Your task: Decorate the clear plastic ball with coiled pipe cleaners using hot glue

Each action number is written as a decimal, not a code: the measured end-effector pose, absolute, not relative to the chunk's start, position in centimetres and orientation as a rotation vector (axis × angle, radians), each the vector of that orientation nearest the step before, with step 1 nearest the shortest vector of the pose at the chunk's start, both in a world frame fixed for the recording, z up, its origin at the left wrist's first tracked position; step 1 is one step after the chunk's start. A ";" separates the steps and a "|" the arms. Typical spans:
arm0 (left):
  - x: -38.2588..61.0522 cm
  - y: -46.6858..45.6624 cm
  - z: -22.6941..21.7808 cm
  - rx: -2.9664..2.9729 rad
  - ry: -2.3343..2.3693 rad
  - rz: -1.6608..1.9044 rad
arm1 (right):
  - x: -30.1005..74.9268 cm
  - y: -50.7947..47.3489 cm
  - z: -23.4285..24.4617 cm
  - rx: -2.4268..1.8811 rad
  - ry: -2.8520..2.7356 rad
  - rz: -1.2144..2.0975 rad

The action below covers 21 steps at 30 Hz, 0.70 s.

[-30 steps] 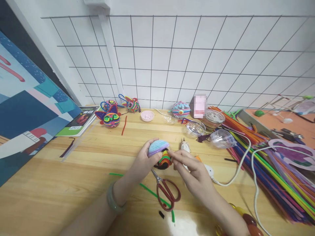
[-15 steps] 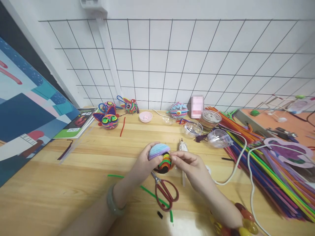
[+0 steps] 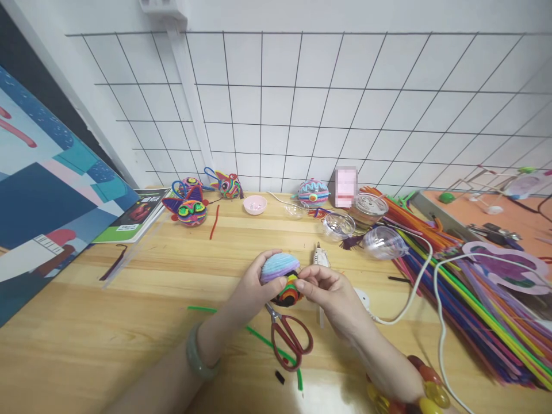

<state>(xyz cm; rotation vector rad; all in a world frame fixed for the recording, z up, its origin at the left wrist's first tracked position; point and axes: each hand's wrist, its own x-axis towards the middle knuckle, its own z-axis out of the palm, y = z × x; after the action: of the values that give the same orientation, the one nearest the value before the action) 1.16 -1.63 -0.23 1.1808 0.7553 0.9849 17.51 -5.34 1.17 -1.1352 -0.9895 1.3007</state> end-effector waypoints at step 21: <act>1.0 -1.5 -0.7 1.145 0.665 0.932 | 17.8 -5.2 1.0 -1.129 -0.963 1.328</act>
<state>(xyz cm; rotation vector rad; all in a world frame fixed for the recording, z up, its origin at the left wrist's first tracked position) 0.99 -1.54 -0.73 1.1447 0.6651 0.9317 17.80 -5.19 1.01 -1.1295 -0.9626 1.3283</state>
